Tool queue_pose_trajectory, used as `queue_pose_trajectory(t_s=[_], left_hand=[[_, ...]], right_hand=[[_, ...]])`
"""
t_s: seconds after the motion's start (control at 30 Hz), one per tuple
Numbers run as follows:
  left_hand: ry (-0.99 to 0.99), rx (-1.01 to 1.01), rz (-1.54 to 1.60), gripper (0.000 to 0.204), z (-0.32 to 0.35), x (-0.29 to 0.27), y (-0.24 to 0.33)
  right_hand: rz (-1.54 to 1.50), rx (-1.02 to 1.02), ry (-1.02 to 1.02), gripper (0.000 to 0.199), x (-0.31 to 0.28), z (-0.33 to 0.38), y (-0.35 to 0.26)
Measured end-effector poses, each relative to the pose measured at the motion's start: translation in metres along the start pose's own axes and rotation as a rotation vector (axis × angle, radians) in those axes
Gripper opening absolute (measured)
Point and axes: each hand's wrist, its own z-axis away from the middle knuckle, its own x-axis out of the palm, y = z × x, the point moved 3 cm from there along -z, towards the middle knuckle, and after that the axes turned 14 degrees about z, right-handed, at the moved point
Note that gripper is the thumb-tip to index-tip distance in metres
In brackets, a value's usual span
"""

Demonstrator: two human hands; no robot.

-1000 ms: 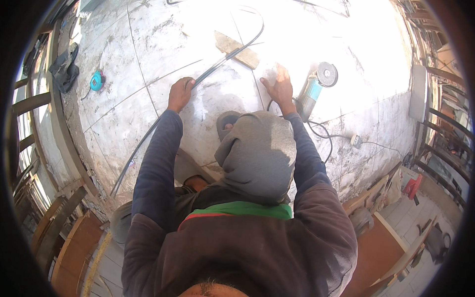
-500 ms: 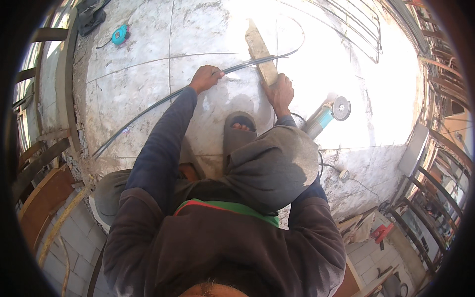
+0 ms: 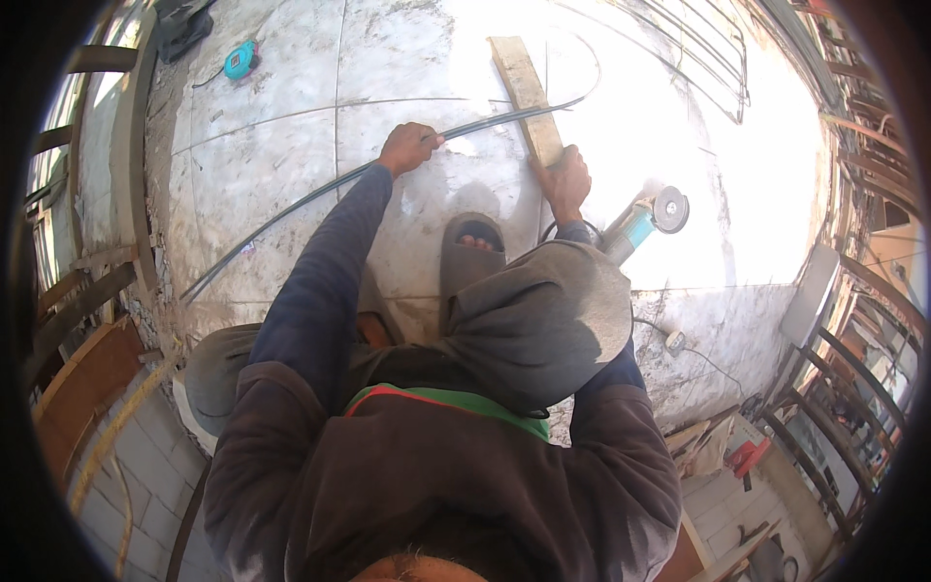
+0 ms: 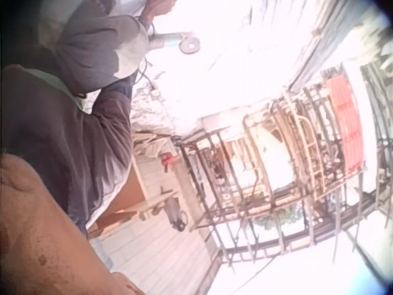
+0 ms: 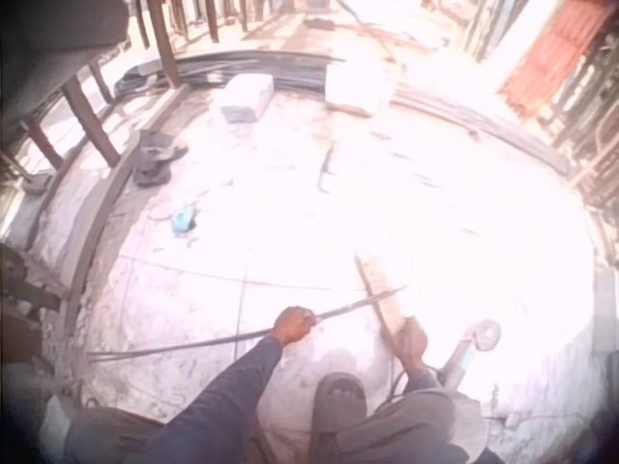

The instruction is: The person measures a metal rod with a tape measure, marks it, and cuts it using an angle grinder. They repeat this process for several rods, arranging the cut pieces on the floor.

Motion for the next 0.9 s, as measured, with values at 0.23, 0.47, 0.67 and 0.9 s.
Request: queue_pose_trajectory(t_s=[0.23,0.47,0.67,0.9], left_hand=[[0.007,-0.004,-0.004,0.034,0.000,-0.001,-0.005],[0.032,-0.012,0.004,0.034,-0.001,0.004,-0.004],[-0.030,-0.018,0.112,0.038,-0.002,-0.001,-0.011],[0.182,0.051,0.067,0.044,0.003,0.003,0.007]], right_hand=[[-0.065,-0.026,0.012,0.057,0.001,-0.004,0.002],[-0.042,0.000,-0.032,0.058,0.001,0.001,0.004],[-0.034,0.014,0.249,0.068,-0.014,0.021,0.026],[-0.053,0.625,0.197,0.061,0.021,0.055,0.162]])
